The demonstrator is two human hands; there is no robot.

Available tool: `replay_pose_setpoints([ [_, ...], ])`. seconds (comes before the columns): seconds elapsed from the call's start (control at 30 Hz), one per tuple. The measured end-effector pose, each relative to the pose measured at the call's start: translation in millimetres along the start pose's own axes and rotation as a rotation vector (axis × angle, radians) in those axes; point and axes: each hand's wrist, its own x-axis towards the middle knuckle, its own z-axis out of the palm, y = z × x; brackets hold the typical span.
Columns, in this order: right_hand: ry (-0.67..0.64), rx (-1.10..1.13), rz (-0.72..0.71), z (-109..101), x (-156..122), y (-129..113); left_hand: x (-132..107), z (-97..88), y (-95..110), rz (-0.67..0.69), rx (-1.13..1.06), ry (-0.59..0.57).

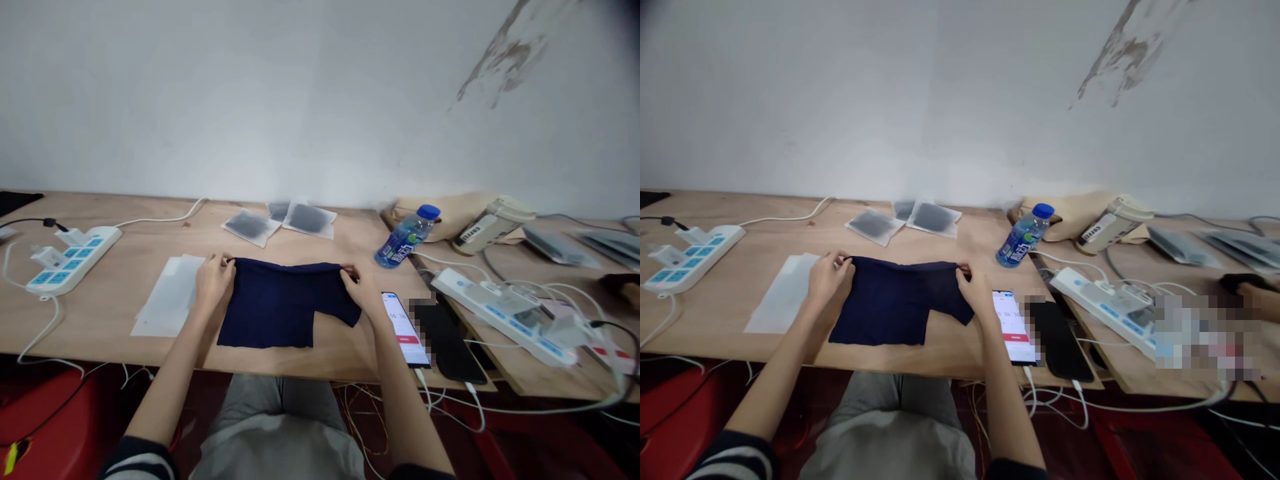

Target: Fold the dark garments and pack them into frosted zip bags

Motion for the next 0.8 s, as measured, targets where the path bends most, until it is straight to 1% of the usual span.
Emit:
replay_pose_setpoints([
  [0.07, -0.043, 0.054, -0.031, 5, -7, 10, -9, 2.0, -1, -0.012, -0.064, 0.001],
  [0.13, -0.091, 0.010, -0.039, 13, -7, 16, -10, 8.1, 4, 0.036, -0.152, -0.042],
  [0.2, -0.126, -0.094, -0.055, 22, -4, 16, -8, 17.1, 13, 0.161, -0.213, -0.119],
  [0.27, -0.138, -0.258, -0.074, 31, -3, 13, -8, 27.4, 21, 0.310, -0.200, -0.216],
  [0.3, -0.135, -0.352, -0.077, 36, -4, 11, -9, 32.4, 23, 0.356, -0.166, -0.262],
  [0.33, -0.125, -0.444, -0.078, 40, -5, 9, -12, 36.9, 25, 0.370, -0.124, -0.303],
  [0.37, -0.107, -0.530, -0.079, 44, -8, 7, -15, 40.8, 26, 0.355, -0.084, -0.335],
  [0.43, -0.062, -0.659, -0.089, 50, -14, 6, -19, 45.7, 25, 0.273, -0.043, -0.367],
  [0.53, -0.027, -0.741, -0.125, 55, -20, 6, -14, 46.8, 28, 0.081, -0.147, -0.345],
  [0.6, -0.008, -0.749, -0.130, 56, -22, 8, 2, 47.2, 33, -0.052, -0.235, -0.312],
  [0.67, 0.016, -0.742, -0.129, 57, -22, 10, 25, 50.5, 41, -0.160, -0.286, -0.305],
  [0.73, 0.023, -0.735, -0.132, 56, -21, 11, 52, 57.4, 49, -0.253, -0.334, -0.348],
  [0.8, 0.013, -0.738, -0.136, 56, -21, 12, 76, 66.4, 57, -0.352, -0.401, -0.425],
])
